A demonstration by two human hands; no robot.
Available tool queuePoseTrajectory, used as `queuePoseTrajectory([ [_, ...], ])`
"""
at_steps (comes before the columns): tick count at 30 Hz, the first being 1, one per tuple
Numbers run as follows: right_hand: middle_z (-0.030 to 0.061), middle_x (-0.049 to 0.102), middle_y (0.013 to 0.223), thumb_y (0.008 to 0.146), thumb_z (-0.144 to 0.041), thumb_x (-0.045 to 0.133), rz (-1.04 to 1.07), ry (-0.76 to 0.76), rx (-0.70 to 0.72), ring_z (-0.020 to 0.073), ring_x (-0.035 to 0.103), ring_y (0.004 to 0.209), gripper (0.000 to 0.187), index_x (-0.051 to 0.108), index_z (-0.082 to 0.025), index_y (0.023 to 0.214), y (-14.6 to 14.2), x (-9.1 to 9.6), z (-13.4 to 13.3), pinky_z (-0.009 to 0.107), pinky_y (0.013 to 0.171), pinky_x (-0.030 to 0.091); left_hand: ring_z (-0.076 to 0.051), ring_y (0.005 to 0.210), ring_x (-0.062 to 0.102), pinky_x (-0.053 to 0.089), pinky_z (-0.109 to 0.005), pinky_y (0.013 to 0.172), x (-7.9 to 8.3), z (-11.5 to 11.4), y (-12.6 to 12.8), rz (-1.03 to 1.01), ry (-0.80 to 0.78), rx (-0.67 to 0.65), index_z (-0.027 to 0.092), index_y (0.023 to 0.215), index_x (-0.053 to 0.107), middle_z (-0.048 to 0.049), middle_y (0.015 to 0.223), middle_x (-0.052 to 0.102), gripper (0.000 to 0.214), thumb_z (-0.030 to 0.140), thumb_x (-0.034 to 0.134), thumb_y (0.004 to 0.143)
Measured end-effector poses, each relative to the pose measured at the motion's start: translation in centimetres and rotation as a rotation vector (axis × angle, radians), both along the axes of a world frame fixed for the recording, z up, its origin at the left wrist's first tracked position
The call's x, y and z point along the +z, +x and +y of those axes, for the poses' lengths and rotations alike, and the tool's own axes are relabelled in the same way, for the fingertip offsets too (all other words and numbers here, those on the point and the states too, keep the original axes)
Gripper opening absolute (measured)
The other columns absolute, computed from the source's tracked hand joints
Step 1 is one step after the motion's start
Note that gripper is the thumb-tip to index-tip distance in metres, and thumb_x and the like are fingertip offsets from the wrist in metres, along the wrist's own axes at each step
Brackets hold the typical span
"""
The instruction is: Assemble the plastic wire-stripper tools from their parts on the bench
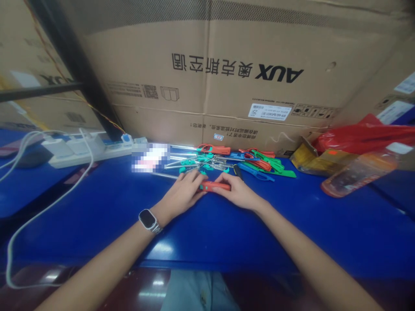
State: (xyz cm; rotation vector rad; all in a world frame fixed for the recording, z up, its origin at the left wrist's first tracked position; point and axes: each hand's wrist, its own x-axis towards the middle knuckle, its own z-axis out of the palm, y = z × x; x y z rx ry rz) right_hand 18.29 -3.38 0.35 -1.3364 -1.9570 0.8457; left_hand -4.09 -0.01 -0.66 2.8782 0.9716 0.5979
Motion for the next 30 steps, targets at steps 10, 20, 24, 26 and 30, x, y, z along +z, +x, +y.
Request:
queuePoseTrajectory([
  [10,-0.0004,0.069,0.087,0.086,-0.033,0.068,-0.030,0.108,0.052,0.0155,0.063,0.077,0.017,0.061,-0.020,0.092,-0.18,0.01,-0.39,0.027,0.070,0.046,-0.023,0.100,0.062,0.048,-0.036,0.083,0.64,0.29,-0.59,-0.093,-0.142,-0.062,0.021,0.112,0.065,-0.0062,0.108,0.068,0.029,0.042,0.050,0.100],
  [20,0.0029,0.070,0.096,0.091,-0.036,0.065,-0.164,0.222,0.093,0.0165,0.064,0.084,0.021,0.072,-0.022,0.104,-0.09,0.16,-0.40,0.028,0.078,0.047,-0.022,0.100,0.065,0.052,-0.034,0.085,0.82,0.43,-0.93,-0.137,-0.189,-0.102,0.022,0.120,0.067,-0.0068,0.108,0.069,0.035,0.041,0.046,0.101],
  [24,0.0049,0.070,0.099,0.094,-0.044,0.060,-0.238,0.239,0.081,0.0188,0.065,0.088,0.033,0.070,-0.026,0.120,0.24,0.01,-0.28,0.031,0.080,0.049,-0.022,0.102,0.064,0.052,-0.035,0.087,0.76,0.39,-0.85,-0.138,-0.186,-0.094,0.023,0.121,0.067,-0.0067,0.109,0.069,0.034,0.041,0.045,0.101],
  [26,0.0058,0.070,0.100,0.094,-0.047,0.059,-0.268,0.238,0.065,0.0194,0.065,0.087,0.038,0.068,-0.027,0.125,0.41,-0.10,-0.20,0.032,0.079,0.050,-0.022,0.103,0.063,0.052,-0.037,0.089,0.62,0.41,-0.83,-0.143,-0.184,-0.095,0.022,0.120,0.067,-0.0072,0.109,0.069,0.034,0.041,0.046,0.101],
  [30,0.0062,0.070,0.102,0.096,-0.048,0.055,-0.313,0.253,0.081,0.0199,0.066,0.090,0.039,0.067,-0.027,0.127,0.43,-0.04,-0.22,0.032,0.080,0.050,-0.022,0.103,0.062,0.051,-0.038,0.092,0.42,0.48,-0.87,-0.153,-0.182,-0.114,0.020,0.123,0.065,-0.0083,0.109,0.068,0.036,0.041,0.045,0.102],
])
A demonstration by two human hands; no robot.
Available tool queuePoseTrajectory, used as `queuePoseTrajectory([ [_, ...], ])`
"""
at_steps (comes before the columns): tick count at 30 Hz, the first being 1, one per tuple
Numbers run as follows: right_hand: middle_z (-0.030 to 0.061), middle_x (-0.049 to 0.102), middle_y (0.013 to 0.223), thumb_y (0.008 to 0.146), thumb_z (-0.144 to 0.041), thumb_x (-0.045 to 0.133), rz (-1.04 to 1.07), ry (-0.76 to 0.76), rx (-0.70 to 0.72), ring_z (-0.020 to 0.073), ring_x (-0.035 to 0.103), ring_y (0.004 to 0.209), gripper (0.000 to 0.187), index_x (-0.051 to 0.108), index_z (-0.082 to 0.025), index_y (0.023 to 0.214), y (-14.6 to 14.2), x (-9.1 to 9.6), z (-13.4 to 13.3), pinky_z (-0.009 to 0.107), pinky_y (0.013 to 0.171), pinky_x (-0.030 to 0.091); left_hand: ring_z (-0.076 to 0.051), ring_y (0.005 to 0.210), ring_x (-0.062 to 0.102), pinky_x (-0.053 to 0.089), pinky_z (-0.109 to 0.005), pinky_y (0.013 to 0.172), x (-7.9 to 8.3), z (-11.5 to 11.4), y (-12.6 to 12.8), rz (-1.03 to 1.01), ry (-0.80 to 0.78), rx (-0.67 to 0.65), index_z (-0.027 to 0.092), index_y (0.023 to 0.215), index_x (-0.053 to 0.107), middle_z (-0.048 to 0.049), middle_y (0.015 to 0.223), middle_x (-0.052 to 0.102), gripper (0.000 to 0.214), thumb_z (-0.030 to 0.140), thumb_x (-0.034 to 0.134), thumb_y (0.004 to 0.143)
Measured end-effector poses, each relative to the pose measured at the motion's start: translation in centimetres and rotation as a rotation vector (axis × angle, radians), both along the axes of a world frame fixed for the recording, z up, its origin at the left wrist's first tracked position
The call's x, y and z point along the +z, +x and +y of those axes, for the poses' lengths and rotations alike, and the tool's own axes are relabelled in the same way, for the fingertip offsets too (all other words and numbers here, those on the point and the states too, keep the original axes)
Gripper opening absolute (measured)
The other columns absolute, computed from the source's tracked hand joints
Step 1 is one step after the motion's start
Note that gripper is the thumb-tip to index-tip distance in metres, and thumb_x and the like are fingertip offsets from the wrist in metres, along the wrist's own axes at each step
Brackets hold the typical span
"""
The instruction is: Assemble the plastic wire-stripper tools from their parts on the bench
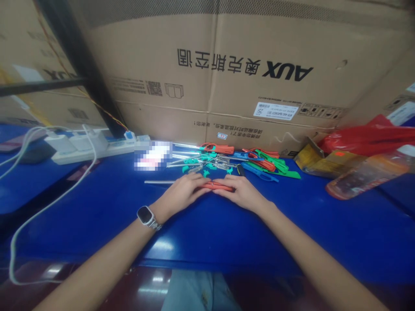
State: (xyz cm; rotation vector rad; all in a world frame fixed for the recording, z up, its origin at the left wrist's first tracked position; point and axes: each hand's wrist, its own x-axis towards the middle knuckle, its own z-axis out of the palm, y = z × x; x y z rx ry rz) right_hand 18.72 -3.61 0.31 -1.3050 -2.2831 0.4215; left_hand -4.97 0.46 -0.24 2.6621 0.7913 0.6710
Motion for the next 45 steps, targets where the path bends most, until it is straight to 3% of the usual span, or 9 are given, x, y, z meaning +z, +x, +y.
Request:
queuePoseTrajectory([
  [3,0.0063,0.070,0.109,0.101,-0.047,0.046,-0.059,0.000,0.022,0.0205,0.066,0.097,0.035,0.065,-0.025,0.121,-0.3,0.1,-0.2,0.031,0.081,0.048,-0.022,0.101,0.061,0.050,-0.038,0.091,0.0,0.1,-0.1,-0.005,-0.007,-0.011,0.020,0.126,0.064,-0.0083,0.106,0.067,0.037,0.041,0.044,0.102],
  [9,0.0070,0.070,0.101,0.102,-0.049,0.039,-0.207,0.017,-0.003,0.0214,0.067,0.087,0.035,0.060,-0.021,0.107,-0.7,0.1,-0.3,0.031,0.072,0.045,-0.023,0.100,0.059,0.048,-0.040,0.092,0.0,0.4,-0.4,0.019,-0.004,-0.031,0.020,0.131,0.062,-0.0088,0.104,0.066,0.040,0.040,0.043,0.102],
  [17,0.0095,0.064,0.125,0.100,-0.045,0.046,-0.232,0.050,-0.001,0.0266,0.065,0.106,0.042,0.051,-0.026,0.137,-0.4,0.3,-0.6,0.039,0.087,0.049,-0.023,0.098,0.059,0.049,-0.040,0.088,0.1,0.5,-0.8,-0.010,-0.056,-0.014,0.024,0.132,0.063,-0.0087,0.104,0.066,0.042,0.043,0.043,0.102],
  [21,0.0107,0.065,0.123,0.099,-0.039,0.049,-0.293,0.061,-0.014,0.0277,0.065,0.103,0.043,0.049,-0.026,0.139,-0.7,0.2,-0.7,0.039,0.083,0.049,-0.023,0.096,0.059,0.049,-0.039,0.085,0.2,0.4,-0.7,0.005,-0.035,-0.019,0.025,0.132,0.063,-0.0082,0.100,0.065,0.041,0.043,0.041,0.102],
  [26,0.0089,0.070,0.103,0.100,-0.045,0.048,-0.386,0.068,-0.029,0.0244,0.067,0.086,0.029,0.060,-0.021,0.110,-1.0,0.3,-0.7,0.033,0.071,0.042,-0.022,0.094,0.059,0.049,-0.038,0.086,0.2,0.1,-0.3,0.031,0.010,-0.033,0.021,0.134,0.061,-0.0085,0.098,0.065,0.043,0.042,0.039,0.103],
  [34,0.0048,0.071,0.080,0.096,-0.060,0.047,-0.313,0.090,-0.045,0.0190,0.063,0.066,0.043,0.062,-0.022,0.084,-1.0,0.3,-0.4,0.028,0.056,0.023,-0.021,0.092,0.059,0.048,-0.034,0.082,0.4,-0.2,0.0,-0.010,0.026,-0.058,0.023,0.122,0.068,-0.0067,0.098,0.063,0.039,0.041,0.039,0.103],
  [45,0.0029,0.069,0.080,0.101,-0.049,0.043,-0.276,0.115,0.020,0.0163,0.061,0.067,0.038,0.058,-0.021,0.081,-1.2,0.5,-0.8,0.028,0.057,0.024,-0.019,0.086,0.053,0.042,-0.031,0.072,1.2,-0.7,0.2,0.026,0.140,-0.021,0.021,0.107,0.072,-0.0052,0.091,0.064,0.036,0.042,0.043,0.102],
])
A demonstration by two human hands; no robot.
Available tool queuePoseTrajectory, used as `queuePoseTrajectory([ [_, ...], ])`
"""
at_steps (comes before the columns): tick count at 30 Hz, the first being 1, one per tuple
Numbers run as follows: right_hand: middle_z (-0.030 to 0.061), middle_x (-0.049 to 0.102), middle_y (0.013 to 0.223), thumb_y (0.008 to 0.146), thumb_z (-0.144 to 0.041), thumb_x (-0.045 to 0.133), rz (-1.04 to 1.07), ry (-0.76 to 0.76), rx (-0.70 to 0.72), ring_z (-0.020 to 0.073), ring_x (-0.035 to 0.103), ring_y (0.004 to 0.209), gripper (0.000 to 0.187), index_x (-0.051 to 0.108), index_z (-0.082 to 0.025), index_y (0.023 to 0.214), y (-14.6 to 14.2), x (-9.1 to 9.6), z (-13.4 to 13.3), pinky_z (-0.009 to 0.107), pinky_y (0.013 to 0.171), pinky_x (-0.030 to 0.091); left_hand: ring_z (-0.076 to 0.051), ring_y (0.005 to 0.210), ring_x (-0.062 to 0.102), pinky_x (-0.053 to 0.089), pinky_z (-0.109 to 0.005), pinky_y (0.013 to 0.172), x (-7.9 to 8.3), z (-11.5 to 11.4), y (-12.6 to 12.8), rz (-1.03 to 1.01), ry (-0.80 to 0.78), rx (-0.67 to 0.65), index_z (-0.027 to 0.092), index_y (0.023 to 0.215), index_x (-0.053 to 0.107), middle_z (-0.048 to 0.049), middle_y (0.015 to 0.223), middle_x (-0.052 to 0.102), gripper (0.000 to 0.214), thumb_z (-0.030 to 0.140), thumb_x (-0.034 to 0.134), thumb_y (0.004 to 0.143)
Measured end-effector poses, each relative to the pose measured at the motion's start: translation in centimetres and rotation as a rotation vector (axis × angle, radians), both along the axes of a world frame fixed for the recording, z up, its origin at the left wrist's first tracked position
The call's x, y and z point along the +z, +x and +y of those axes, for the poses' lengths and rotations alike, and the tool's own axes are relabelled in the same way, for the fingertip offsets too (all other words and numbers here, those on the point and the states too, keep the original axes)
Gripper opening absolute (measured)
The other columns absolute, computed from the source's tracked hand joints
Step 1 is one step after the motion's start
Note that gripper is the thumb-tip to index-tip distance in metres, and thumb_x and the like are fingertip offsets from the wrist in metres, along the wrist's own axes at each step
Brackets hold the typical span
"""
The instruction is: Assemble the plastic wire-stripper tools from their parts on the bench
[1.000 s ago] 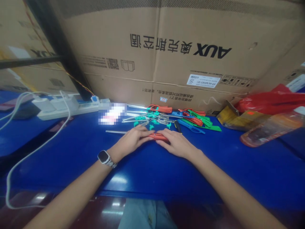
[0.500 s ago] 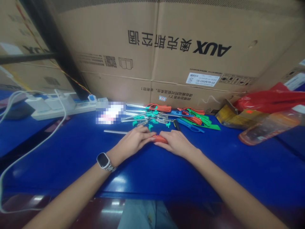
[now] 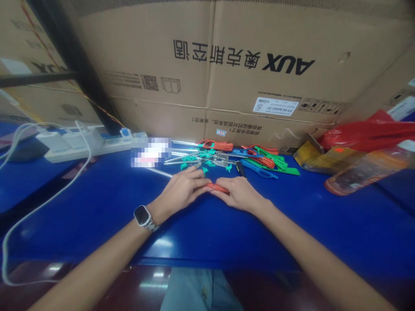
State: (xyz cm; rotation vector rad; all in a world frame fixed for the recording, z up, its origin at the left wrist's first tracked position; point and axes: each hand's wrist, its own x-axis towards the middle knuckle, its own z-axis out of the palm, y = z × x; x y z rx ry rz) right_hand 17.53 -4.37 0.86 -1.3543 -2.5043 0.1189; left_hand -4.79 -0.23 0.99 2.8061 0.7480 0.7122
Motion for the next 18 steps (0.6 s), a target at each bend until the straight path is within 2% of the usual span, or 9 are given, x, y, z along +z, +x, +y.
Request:
queuePoseTrajectory([
  [5,0.0061,0.071,0.084,0.102,-0.049,0.040,-0.056,0.006,-0.042,0.0193,0.064,0.068,0.037,0.057,-0.020,0.086,-0.3,-0.2,0.1,0.029,0.056,0.022,-0.021,0.088,0.054,0.038,-0.036,0.080,0.1,0.0,0.2,0.027,0.085,0.063,0.026,0.111,0.071,-0.0038,0.094,0.069,0.034,0.046,0.045,0.101],
  [8,0.0075,0.073,0.085,0.103,-0.047,0.038,-0.035,-0.002,-0.099,0.0213,0.065,0.068,0.034,0.056,-0.020,0.092,-0.6,-0.6,0.0,0.029,0.057,0.023,-0.023,0.099,0.056,0.035,-0.044,0.093,0.4,-0.3,0.6,-0.028,0.119,0.149,0.027,0.114,0.069,-0.0032,0.103,0.072,0.030,0.047,0.052,0.098],
  [11,0.0063,0.072,0.080,0.102,-0.046,0.038,0.065,-0.043,-0.193,0.0222,0.067,0.068,0.032,0.055,-0.021,0.091,-0.9,-0.9,0.0,0.028,0.057,0.026,-0.026,0.112,0.055,0.031,-0.049,0.104,0.8,-0.4,0.3,-0.242,0.163,0.322,0.026,0.113,0.067,-0.0044,0.117,0.069,0.025,0.042,0.060,0.094],
  [13,0.0051,0.071,0.076,0.102,-0.048,0.038,0.144,-0.074,-0.251,0.0225,0.067,0.068,0.034,0.054,-0.022,0.088,-1.1,-1.0,-0.1,0.028,0.057,0.028,-0.024,0.107,0.057,0.038,-0.046,0.101,0.8,-0.2,-0.3,-0.507,0.135,0.491,0.023,0.102,0.066,-0.0055,0.112,0.067,0.020,0.040,0.063,0.092],
  [15,0.0037,0.070,0.073,0.101,-0.049,0.040,0.215,-0.095,-0.276,0.0224,0.067,0.067,0.034,0.054,-0.022,0.085,-1.2,-1.0,-0.1,0.027,0.057,0.029,-0.021,0.091,0.060,0.047,-0.038,0.087,0.5,-0.1,-0.6,-0.773,-0.051,0.614,0.020,0.087,0.062,-0.0042,0.094,0.066,0.024,0.043,0.065,0.089],
  [16,0.0029,0.069,0.072,0.100,-0.049,0.040,0.250,-0.104,-0.279,0.0220,0.066,0.066,0.033,0.053,-0.023,0.085,-1.3,-1.0,-0.1,0.027,0.057,0.029,-0.019,0.082,0.059,0.049,-0.034,0.079,0.2,-0.1,-0.6,-0.854,-0.222,0.623,0.019,0.083,0.060,-0.0028,0.086,0.065,0.028,0.046,0.066,0.087],
  [17,0.0023,0.068,0.071,0.100,-0.048,0.040,0.283,-0.111,-0.277,0.0216,0.066,0.066,0.033,0.053,-0.023,0.084,-1.4,-1.0,-0.1,0.027,0.057,0.030,-0.018,0.077,0.060,0.049,-0.031,0.074,-0.1,-0.1,-0.4,-0.875,-0.428,0.588,0.018,0.081,0.060,-0.0023,0.081,0.064,0.034,0.051,0.067,0.085],
  [18,0.0020,0.068,0.071,0.100,-0.048,0.040,0.316,-0.115,-0.274,0.0211,0.066,0.065,0.033,0.053,-0.023,0.084,-1.5,-1.1,0.0,0.027,0.057,0.031,-0.018,0.081,0.061,0.049,-0.030,0.074,-0.3,-0.2,0.1,-0.868,-0.621,0.522,0.017,0.083,0.063,-0.0038,0.085,0.067,0.037,0.054,0.067,0.084],
])
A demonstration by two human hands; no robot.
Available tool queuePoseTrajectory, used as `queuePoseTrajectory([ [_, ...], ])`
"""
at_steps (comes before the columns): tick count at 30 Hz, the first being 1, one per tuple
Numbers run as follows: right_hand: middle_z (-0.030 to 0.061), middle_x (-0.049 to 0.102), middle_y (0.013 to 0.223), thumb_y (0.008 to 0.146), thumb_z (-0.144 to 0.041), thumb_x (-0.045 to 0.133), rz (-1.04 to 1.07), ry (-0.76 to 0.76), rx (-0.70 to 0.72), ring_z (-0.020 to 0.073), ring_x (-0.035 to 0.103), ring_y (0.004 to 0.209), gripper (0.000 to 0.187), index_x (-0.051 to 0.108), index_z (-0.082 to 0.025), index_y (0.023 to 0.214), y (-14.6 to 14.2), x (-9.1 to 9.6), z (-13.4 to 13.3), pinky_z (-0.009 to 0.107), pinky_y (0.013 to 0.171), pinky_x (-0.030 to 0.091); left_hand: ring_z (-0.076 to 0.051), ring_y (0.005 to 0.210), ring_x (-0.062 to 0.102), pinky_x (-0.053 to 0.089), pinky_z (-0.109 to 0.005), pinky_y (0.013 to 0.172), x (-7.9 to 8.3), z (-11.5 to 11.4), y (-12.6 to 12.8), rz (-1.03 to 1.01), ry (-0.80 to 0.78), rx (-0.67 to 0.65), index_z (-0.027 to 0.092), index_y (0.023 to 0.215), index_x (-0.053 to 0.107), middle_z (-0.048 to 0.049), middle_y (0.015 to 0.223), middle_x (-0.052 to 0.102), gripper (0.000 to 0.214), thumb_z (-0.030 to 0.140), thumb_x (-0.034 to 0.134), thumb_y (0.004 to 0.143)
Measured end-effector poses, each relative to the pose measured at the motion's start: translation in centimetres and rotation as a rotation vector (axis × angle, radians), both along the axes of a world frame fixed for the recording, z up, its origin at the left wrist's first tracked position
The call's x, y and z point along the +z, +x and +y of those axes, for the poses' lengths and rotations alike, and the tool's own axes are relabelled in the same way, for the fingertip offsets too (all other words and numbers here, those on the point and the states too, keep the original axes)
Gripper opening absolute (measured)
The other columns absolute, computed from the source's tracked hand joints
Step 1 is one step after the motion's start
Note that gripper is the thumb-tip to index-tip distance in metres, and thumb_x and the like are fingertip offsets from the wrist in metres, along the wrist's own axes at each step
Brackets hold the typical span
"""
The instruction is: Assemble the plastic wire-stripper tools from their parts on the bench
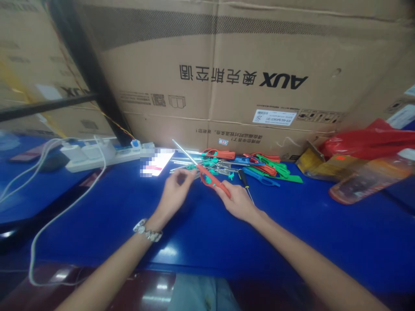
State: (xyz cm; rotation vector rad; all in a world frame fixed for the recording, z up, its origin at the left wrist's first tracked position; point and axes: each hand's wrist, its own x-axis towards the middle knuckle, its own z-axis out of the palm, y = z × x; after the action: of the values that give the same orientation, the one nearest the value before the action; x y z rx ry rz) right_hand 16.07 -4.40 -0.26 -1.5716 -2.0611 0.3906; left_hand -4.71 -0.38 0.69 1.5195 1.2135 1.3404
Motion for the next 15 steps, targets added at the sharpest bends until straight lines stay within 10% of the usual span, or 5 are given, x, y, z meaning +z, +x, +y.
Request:
queuePoseTrajectory([
  [4,0.0011,0.067,0.071,0.100,-0.049,0.038,0.144,-0.021,0.002,0.0186,0.063,0.062,0.035,0.054,-0.022,0.083,-0.6,-0.3,0.0,0.026,0.059,0.033,-0.022,0.099,0.066,0.054,-0.031,0.081,0.1,0.4,3.1,-0.426,-0.260,-0.301,0.016,0.107,0.067,-0.0095,0.106,0.071,0.047,0.059,0.060,0.088],
  [15,0.0012,0.065,0.067,0.099,-0.051,0.037,0.122,-0.110,0.041,0.0154,0.058,0.060,0.045,0.058,-0.020,0.074,-1.2,0.8,-0.7,0.026,0.058,0.028,-0.012,0.052,0.062,0.052,-0.024,0.049,1.9,1.6,6.9,-0.725,-0.329,-0.407,0.017,0.087,0.055,0.0023,0.070,0.061,0.034,0.049,0.067,0.085],
])
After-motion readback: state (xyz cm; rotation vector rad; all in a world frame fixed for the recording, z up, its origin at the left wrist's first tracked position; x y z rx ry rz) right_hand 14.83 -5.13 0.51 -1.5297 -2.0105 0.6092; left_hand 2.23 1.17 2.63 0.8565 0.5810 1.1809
